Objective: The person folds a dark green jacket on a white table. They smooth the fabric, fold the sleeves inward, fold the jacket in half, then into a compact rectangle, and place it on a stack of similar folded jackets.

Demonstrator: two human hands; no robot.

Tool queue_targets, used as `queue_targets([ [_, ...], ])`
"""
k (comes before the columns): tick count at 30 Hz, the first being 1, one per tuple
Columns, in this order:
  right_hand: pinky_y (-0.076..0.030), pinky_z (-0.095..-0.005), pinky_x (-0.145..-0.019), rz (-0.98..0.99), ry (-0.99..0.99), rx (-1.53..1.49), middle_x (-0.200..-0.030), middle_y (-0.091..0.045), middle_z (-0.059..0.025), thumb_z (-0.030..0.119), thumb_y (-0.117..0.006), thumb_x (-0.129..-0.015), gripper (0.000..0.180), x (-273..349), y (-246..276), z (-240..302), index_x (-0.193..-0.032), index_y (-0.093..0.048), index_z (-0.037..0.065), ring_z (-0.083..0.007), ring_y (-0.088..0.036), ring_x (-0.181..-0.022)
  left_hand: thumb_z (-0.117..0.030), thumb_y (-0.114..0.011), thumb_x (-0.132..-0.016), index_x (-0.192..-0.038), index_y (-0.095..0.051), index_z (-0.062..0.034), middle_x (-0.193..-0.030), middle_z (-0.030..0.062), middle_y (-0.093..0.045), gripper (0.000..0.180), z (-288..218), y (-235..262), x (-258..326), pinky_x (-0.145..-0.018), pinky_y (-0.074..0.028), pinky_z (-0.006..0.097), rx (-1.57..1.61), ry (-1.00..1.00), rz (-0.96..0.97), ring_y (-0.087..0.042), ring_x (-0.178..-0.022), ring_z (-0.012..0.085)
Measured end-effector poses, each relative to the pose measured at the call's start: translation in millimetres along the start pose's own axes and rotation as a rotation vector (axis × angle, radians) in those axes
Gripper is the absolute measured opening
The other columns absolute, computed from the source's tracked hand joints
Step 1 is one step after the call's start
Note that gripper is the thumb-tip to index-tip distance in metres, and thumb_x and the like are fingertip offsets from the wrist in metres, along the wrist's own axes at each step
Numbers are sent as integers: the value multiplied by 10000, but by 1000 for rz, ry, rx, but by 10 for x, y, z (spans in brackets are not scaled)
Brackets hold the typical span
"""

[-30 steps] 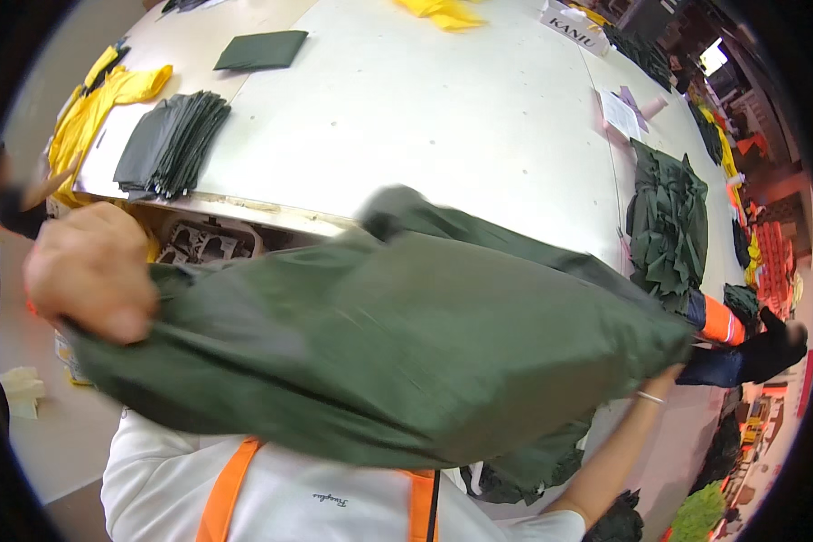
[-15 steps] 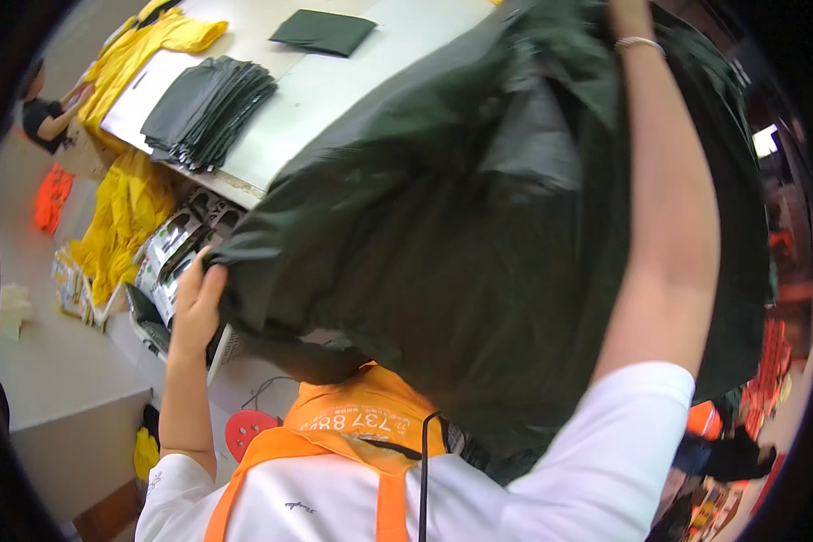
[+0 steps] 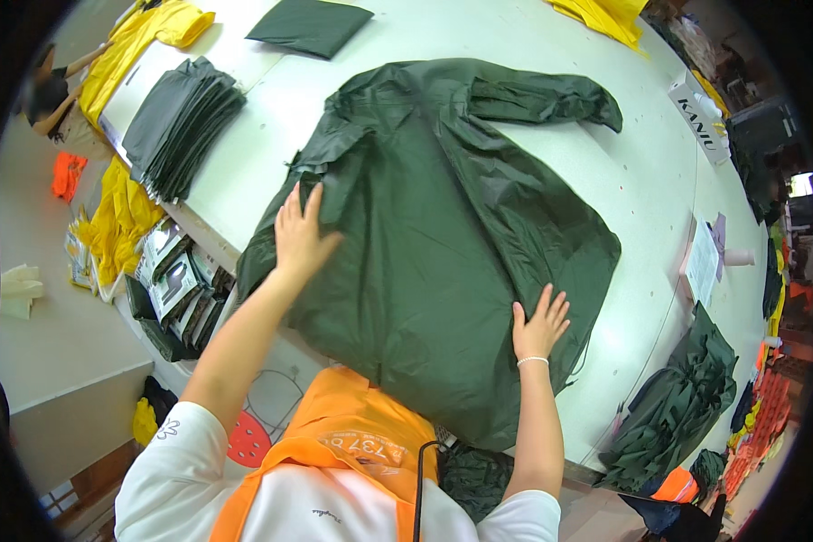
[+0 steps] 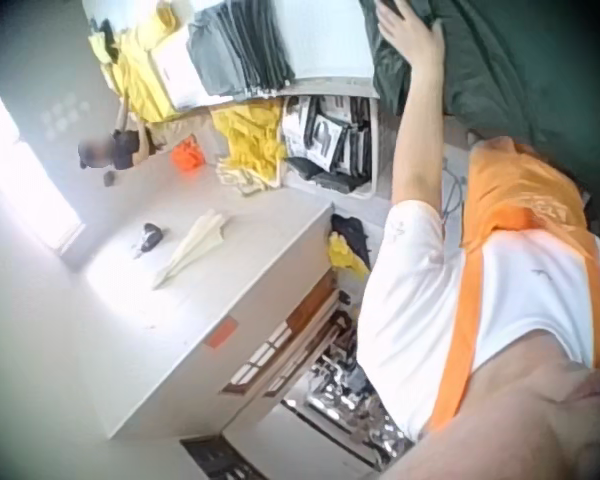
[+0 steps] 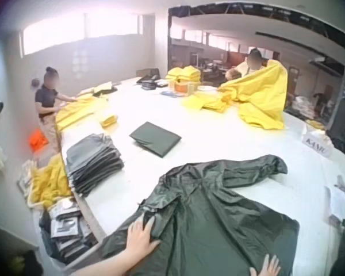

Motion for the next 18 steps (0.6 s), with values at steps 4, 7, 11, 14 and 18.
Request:
queue_targets([
  [4, -86, -528, -1119, -52, 14, -25, -1538, -93, -169, 508, -566, -846, 837, -300, 43, -326, -1479, -173, 125, -346, -73, -1418, -157, -717, -733, -1137, -578, -73, -1085, 176, -608, 436, 518, 27, -420, -879, -449, 366, 200, 213, -76, -574, -1057, 304],
  [7, -90, -530, -1113, -61, 67, -88, -1543, -109, -139, 418, -508, -902, 707, -581, 2, -503, -1477, -200, 144, -340, -84, -1419, -153, -659, -794, -1032, -656, -43, -917, 154, -672, 262, 1498, 302, -685, -806, -472, 361, 278, 384, -235, -643, -896, 274],
  [11, -112, -519, -1116, -113, 116, 3, -1543, -132, -119, 385, -498, -908, 672, -879, 26, -487, -1474, -221, 154, -326, -116, -1417, -280, -607, -834, -909, -714, -55, -852, 144, -692, 260, 3040, 336, -790, -779, -488, 386, 130, 706, -314, -664, -822, 277],
  [14, -118, -511, -1119, -106, 121, 4, -1545, -123, -116, 391, -497, -909, 674, -1012, 137, -440, -1476, -217, 159, -318, -116, -1418, -239, -627, -831, -1078, -627, -34, -1259, 168, -534, 321, 2050, 323, -1415, -957, -405, 410, -78, 238, -399, -514, -1141, 335],
  [18, -122, -570, -1097, -192, -126, 238, -1548, -111, -111, 467, -473, -912, 680, -859, 155, -568, -1478, -217, 191, -325, -112, -1418, -451, -607, -829, -1360, -434, -199, -1456, 132, -336, 613, 176, -448, -1838, -1077, -201, 546, -193, -289, 39, -280, -1346, 350],
])
Point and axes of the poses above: each hand's wrist, its own x-axis away from the middle knuckle, its own y-axis out of the back of the hand, z = x × y, the point moved 10 cm from there along -x, towards the middle knuckle
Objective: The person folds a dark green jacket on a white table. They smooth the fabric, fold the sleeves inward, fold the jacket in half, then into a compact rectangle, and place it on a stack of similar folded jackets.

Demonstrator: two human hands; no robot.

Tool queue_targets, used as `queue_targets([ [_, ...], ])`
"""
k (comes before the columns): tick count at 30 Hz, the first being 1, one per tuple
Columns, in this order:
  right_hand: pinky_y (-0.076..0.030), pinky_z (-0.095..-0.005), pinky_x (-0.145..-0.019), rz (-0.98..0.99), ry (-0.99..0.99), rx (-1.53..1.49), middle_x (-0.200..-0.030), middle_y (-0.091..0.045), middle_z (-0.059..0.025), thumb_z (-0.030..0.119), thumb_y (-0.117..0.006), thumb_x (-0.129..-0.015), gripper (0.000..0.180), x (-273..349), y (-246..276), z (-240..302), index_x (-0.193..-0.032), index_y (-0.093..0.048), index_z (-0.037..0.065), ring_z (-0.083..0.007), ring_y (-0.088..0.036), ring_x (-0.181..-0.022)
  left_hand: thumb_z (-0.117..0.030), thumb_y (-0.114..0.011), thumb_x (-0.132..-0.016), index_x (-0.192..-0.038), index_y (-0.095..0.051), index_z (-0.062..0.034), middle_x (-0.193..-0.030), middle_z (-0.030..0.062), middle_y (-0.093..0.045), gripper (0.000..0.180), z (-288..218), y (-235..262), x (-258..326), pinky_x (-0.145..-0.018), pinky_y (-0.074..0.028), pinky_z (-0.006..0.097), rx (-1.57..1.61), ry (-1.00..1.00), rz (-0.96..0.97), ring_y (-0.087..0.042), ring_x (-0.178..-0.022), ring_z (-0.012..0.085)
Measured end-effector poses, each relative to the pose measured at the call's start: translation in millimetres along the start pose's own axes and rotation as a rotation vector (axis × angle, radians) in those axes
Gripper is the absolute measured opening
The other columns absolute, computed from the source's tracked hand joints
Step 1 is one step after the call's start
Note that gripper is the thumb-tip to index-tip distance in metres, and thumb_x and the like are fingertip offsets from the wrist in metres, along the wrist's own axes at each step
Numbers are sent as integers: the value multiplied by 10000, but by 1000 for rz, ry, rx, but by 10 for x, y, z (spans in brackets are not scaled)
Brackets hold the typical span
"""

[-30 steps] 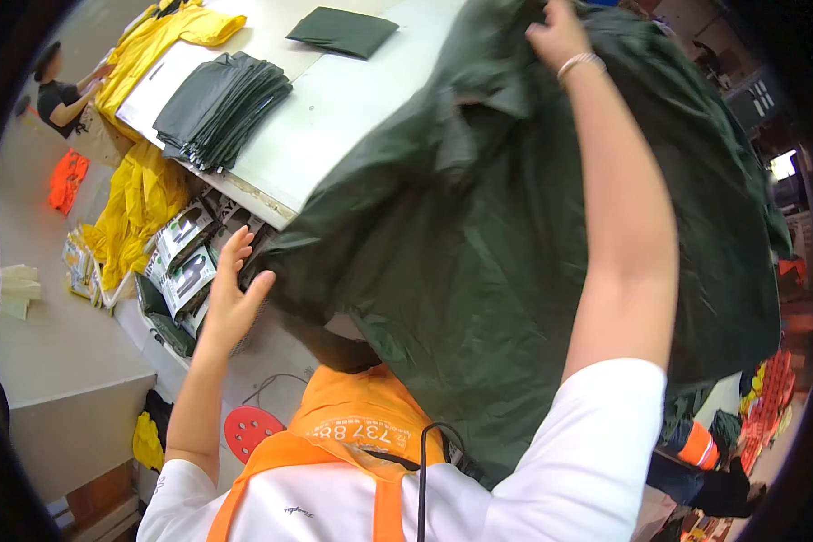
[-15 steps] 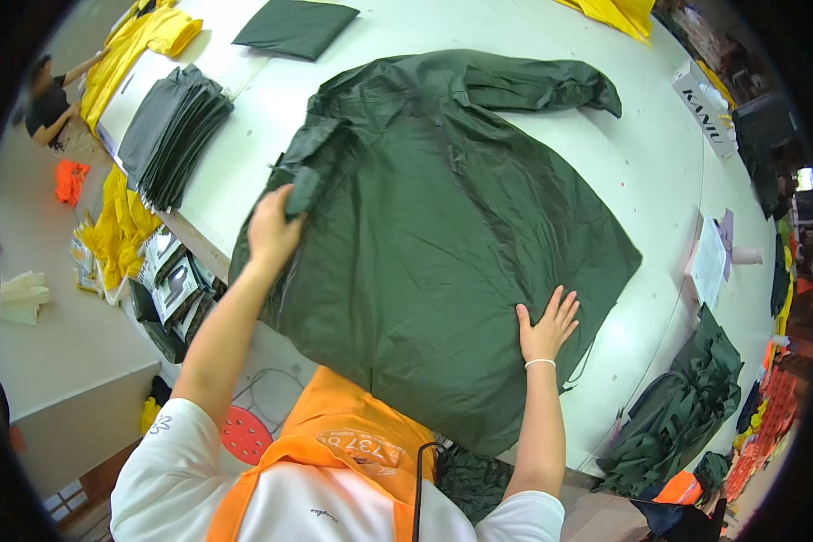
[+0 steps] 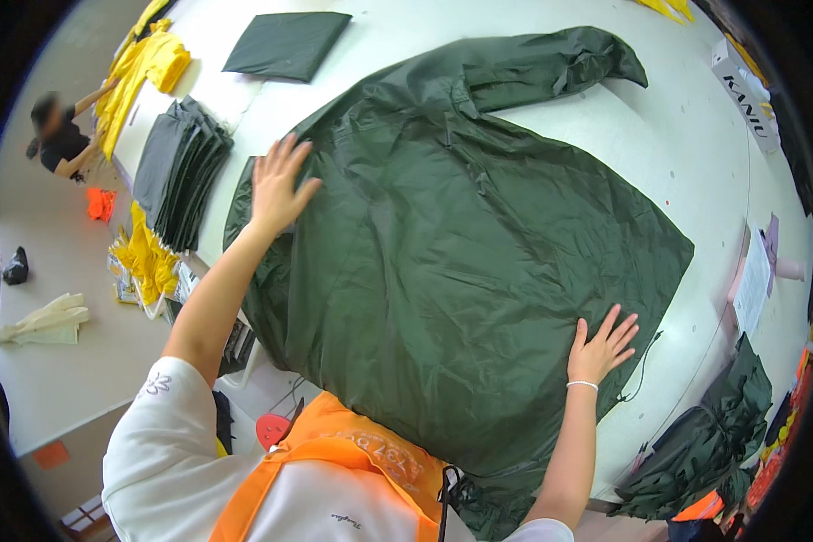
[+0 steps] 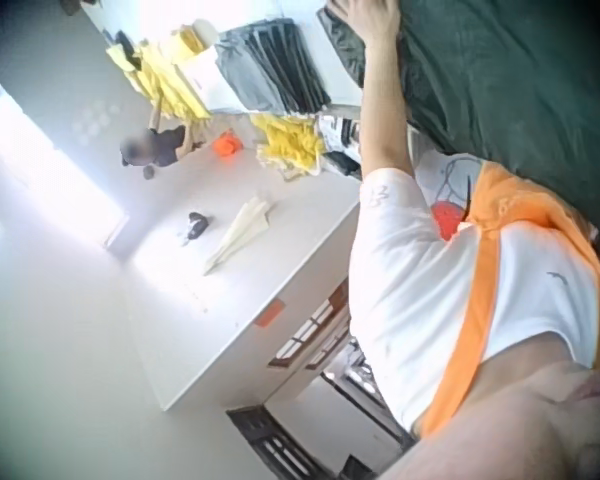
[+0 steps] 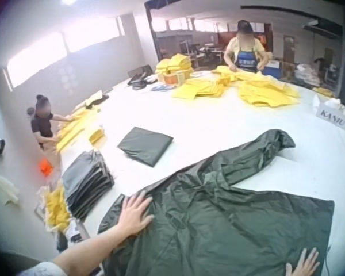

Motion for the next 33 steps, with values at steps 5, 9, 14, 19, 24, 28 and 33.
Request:
queue_targets([
  [5, -125, -583, -1088, 21, -30, -145, -1543, -138, -109, 503, -463, -908, 680, -82, -109, -49, -1476, -222, 219, -324, -131, -1414, -636, -504, -814, -1436, -321, -284, -1510, 91, -246, 738, 60, -874, -438, -1072, -142, 597, -16, -9, 71, -202, -1374, 380],
  [9, -132, -578, -1088, 21, -36, -143, -1541, -149, -110, 502, -450, -916, 661, -314, -176, -65, -1474, -224, 231, -322, -147, -1410, -637, -493, -821, -1437, -316, -290, -1508, 87, -254, 729, -37, -997, -756, -1075, -152, 585, -18, -79, 38, -209, -1376, 367],
  [14, -118, -583, -1089, 86, -269, 17, -1535, -164, -120, 527, -418, -919, 685, -807, -219, -52, -1480, -192, 207, -318, -136, -1415, -686, -420, -836, -1440, -299, -298, -1510, 85, -255, 729, -11, -1100, -1256, -1094, -121, 570, -53, -49, 3, -199, -1391, 342],
  [19, -151, -592, -1079, -88, 277, -251, -1514, -224, -140, 428, -482, -916, 620, -243, 580, 1678, -1441, -300, 154, -360, -183, -1395, -541, -573, -822, -1445, -274, -128, -1483, 157, -283, 805, -605, -395, -407, -1082, -160, 577, 128, -122, -56, -225, -1378, 349],
  [24, -98, -578, -1098, 218, 350, -302, -1534, -185, -89, 458, -544, -870, 685, 1054, 294, 1944, -1456, -287, 212, -321, -141, -1413, -491, -633, -792, -1456, -229, -82, -1476, 203, -270, 878, -401, -216, 1478, -1081, -177, 571, 39, -22, 309, -236, -1363, 393],
  [28, -203, -556, -1066, 31, 366, -262, -1488, -303, -71, 451, -576, -839, 622, 902, 415, 1934, -1390, -397, 225, -295, -278, -1358, -359, -675, -782, -1423, -305, -48, -1456, 183, -325, 803, 309, -352, 1542, -1100, -237, 440, 151, -77, 137, -306, -1347, 331],
  [33, -196, -504, -1100, 11, 322, -519, -1472, -310, -145, 415, -568, -870, 599, 708, 471, 1915, -1383, -398, 159, -313, -258, -1369, -206, -631, -847, -1348, -403, -11, -1382, 190, -418, 584, 200, 74, 1244, -1060, -305, 413, 259, -93, -101, -388, -1280, 337],
])
Point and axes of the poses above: each hand's wrist, its own x-axis away from the middle knuckle, its own y-axis out of the back of the hand, z = x × y, the point moved 10 cm from there along -x, towards the middle knuckle
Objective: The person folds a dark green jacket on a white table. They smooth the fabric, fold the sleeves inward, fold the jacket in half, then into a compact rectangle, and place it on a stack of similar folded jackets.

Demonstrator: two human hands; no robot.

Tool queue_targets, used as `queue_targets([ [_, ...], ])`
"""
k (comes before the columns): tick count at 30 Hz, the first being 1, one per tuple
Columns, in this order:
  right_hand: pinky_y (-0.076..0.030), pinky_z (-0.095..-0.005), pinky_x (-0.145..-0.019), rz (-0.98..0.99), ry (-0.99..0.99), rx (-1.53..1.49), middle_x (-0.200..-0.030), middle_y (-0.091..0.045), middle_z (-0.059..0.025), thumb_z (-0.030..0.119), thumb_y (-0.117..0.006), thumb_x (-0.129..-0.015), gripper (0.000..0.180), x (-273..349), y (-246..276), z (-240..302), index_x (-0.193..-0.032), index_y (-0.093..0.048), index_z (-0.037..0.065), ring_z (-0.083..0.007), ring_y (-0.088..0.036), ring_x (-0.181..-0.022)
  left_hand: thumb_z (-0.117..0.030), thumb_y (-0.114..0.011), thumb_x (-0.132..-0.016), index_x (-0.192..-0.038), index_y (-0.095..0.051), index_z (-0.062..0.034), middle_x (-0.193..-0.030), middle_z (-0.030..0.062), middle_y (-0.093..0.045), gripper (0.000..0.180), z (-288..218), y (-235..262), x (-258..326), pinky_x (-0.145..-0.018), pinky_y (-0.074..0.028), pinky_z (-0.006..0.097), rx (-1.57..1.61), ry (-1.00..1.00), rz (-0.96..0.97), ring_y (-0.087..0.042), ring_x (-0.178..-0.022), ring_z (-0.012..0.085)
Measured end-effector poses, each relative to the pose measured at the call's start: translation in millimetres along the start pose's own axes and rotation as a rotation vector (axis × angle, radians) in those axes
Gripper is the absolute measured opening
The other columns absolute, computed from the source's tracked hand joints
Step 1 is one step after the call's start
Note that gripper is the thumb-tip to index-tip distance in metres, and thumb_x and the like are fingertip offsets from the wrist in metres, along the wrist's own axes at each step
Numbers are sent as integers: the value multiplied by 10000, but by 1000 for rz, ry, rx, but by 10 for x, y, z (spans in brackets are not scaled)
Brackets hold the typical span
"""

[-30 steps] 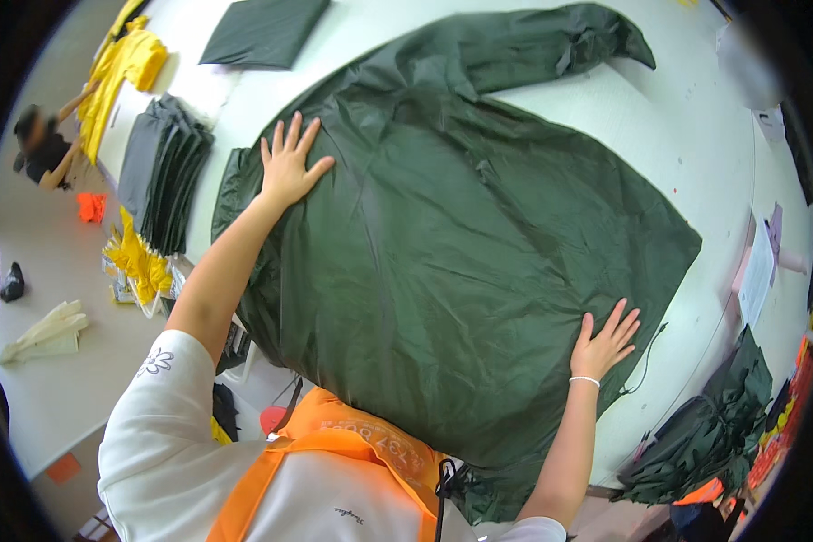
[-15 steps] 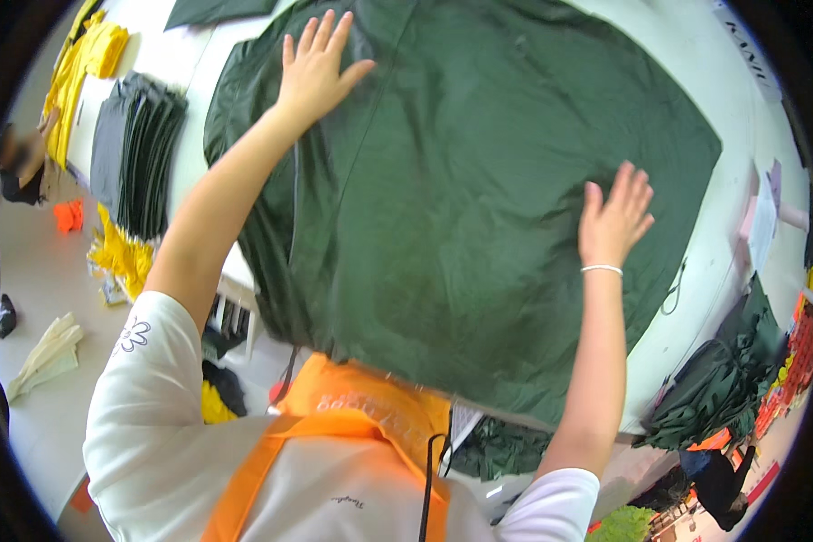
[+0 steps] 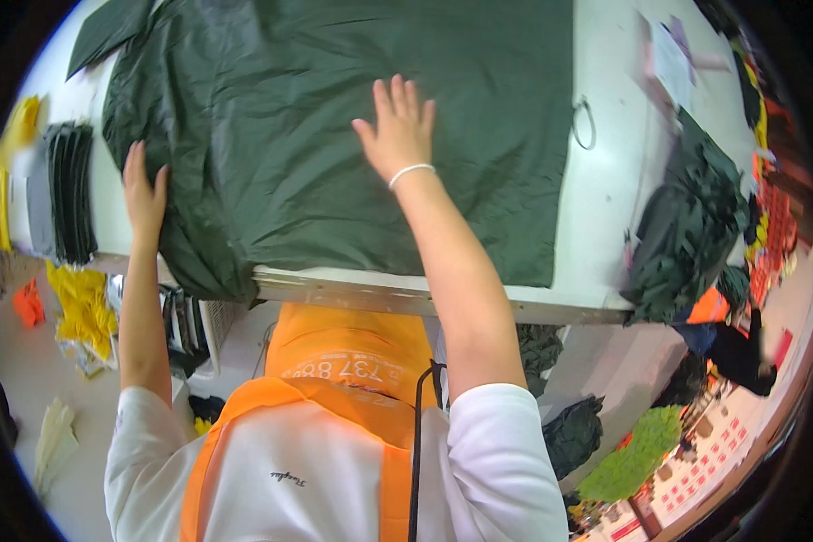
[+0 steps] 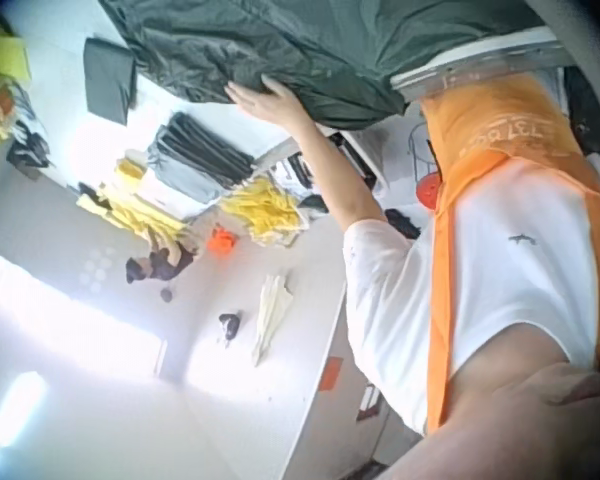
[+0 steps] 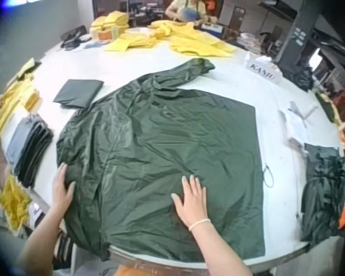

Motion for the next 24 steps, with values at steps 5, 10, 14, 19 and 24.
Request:
queue_targets([
  [5, -412, -417, -938, -213, -175, -112, -1178, -564, -175, 204, -648, -823, 336, 1161, 1171, -836, -1125, -605, 63, -345, -520, -1084, -242, -670, -841, -1286, -423, 67, -1255, 247, -484, 596, -87, 484, 1272, -991, -372, 410, -35, 398, -108, -466, -1170, 371],
  [10, -431, -256, -650, -251, -848, -266, -945, -587, -55, 240, -627, -879, 315, 2899, 1662, -2348, -1101, -599, 18, -113, -520, -737, -221, -584, -906, -893, -556, 43, -773, 170, -554, 267, 103, 217, 2368, -633, -404, 359, 151, 666, 8, -455, -644, 285],
  [14, -433, -212, -619, -85, -1036, -766, -772, -620, -38, 226, -641, -887, 198, 3220, 1211, -2469, -932, -616, 35, -77, -559, -645, -197, -488, -946, -864, -550, 66, -702, 195, -553, 282, 309, 62, 2249, -639, -399, 362, 225, 676, 144, -457, -617, 304],
  [19, -473, -225, -674, -364, -900, -970, -784, -628, -15, 101, -668, -852, 124, 3151, 1506, -2567, -873, -630, -15, -79, -563, -701, -231, -485, -958, -1100, -568, -65, -969, 57, -653, 234, 978, 263, 2496, -672, -490, 300, 1237, 1251, -306, -619, -803, 176],
  [24, -476, -219, -672, -263, -892, -870, -1091, -513, -71, -76, -622, -784, 432, 3513, 1248, -2608, -1181, -495, 36, -86, -552, -768, -400, -504, -927, -1004, -603, -40, -897, 50, -613, 381, 1145, 365, 2807, -587, -417, 269, 743, 1391, -195, -548, -707, 158],
])
Point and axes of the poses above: each hand's wrist, its own x-axis away from the middle knuckle, its own y-axis out of the back of the hand, z = x × y, the point moved 10 cm from there along -x, towards the middle knuckle
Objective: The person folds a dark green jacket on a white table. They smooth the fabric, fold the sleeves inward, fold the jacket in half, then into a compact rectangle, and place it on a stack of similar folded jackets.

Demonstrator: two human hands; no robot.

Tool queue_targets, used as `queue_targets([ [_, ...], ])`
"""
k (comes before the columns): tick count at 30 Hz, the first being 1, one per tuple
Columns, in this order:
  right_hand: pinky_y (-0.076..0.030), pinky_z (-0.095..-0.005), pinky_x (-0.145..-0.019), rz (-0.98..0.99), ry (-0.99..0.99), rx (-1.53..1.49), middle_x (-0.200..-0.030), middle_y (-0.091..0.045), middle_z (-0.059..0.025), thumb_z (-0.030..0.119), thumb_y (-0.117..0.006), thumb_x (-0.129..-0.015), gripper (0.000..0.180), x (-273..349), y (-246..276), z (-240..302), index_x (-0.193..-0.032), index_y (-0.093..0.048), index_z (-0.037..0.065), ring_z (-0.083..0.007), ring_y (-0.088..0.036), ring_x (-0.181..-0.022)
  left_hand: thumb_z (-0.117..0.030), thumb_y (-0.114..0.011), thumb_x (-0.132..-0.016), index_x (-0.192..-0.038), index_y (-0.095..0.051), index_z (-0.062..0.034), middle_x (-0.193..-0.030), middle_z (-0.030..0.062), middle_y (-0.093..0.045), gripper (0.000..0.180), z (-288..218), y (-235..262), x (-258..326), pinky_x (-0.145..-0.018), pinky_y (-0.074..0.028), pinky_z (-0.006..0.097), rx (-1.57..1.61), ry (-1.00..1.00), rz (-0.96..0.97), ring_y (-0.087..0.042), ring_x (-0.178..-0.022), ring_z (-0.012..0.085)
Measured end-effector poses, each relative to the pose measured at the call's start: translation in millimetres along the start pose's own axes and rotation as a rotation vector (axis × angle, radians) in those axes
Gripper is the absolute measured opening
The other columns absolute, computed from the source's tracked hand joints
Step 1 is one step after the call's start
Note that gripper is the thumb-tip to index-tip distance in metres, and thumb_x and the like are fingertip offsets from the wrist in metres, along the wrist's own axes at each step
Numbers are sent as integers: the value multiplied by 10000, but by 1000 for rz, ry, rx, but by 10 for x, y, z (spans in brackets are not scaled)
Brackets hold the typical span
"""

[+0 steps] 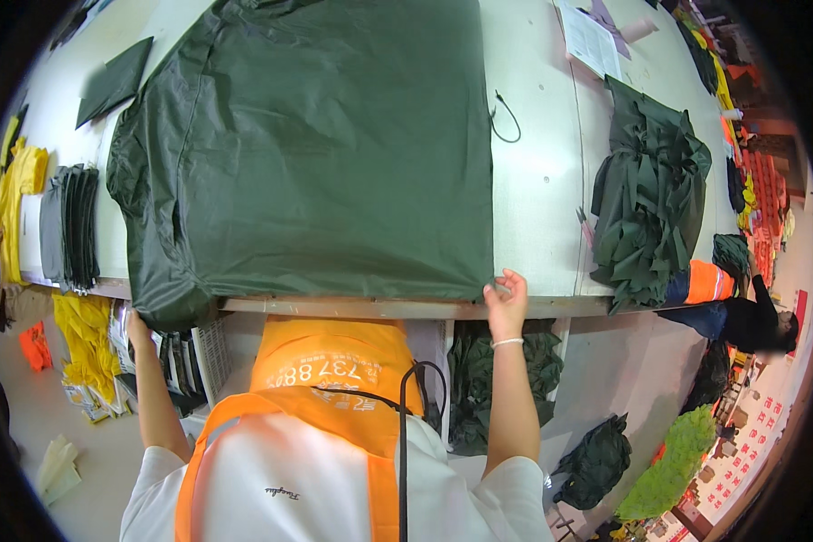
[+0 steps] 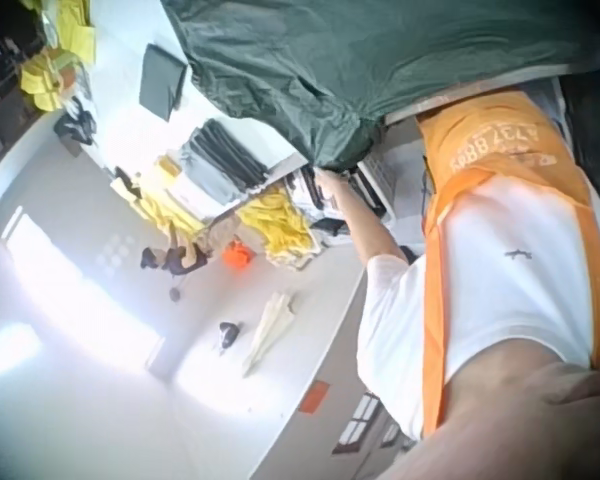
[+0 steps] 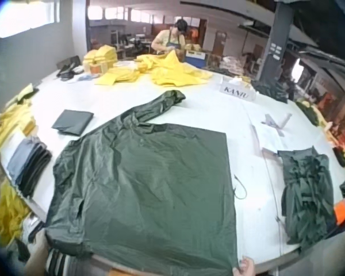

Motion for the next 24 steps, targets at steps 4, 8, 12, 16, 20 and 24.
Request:
queue_targets([
  [4, -476, -353, -821, 205, 594, 636, -1199, -465, -193, 39, -724, -712, 543, 634, -400, 614, -1215, -521, 60, -334, -498, -1081, -481, -587, -868, -1111, -587, 14, -1012, 81, -625, 552, 495, 104, 116, -689, -451, 255, -133, 80, 92, -584, -825, 180],
  [8, -468, -412, -855, 271, 505, 842, -1140, -511, -186, 126, -773, -660, 450, 676, -237, 63, -1079, -610, 95, -386, -521, -1041, -354, -688, -827, -1128, -577, 64, -1046, 126, -636, 527, 412, -18, 668, -824, -469, 275, -414, 205, 335, -610, -952, 182],
  [12, -453, -374, -828, 246, 672, 777, -1054, -559, -155, 71, -743, -674, 200, 554, -54, 608, -843, -636, 69, -301, -546, -986, -330, -609, -888, -1122, -594, 6, -1092, 104, -645, 409, -138, 2, 861, -885, -473, 333, -73, 310, 514, -620, -981, 198],
  [16, -412, -322, -854, 274, 417, 503, -1065, -590, -120, 75, -703, -748, 116, -536, 273, 1083, -782, -606, 22, -180, -539, -971, -286, -545, -937, -1077, -600, -22, -1007, 81, -659, 303, -1620, -507, 891, -816, -514, 321, 343, 59, 613, -637, -902, 176],
  [20, -388, -305, -880, 171, 327, 70, -1124, -598, -68, 197, -609, -898, 339, -1572, -99, 1700, -1174, -510, 26, -134, -537, -981, -472, -490, -932, -1074, -592, -24, -940, 77, -673, 481, -3140, -1377, 967, -782, -513, 283, 523, -241, 787, -640, -843, 160],
  [24, -315, -363, -1006, 320, -84, -190, -1347, -475, -64, 471, -481, -940, 591, -2054, -327, 929, -1366, -386, 72, -170, -421, -1235, -410, -553, -906, -1149, -597, -25, -1074, 88, -652, 458, -2969, -1421, 248, -731, -482, 267, -155, -629, 486, -606, -815, 139],
])
Point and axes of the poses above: each hand's wrist, its own x-axis away from the middle knuckle, its own y-axis out of the back of the hand, z = x × y, the point moved 10 cm from there along -x, towards the middle knuckle
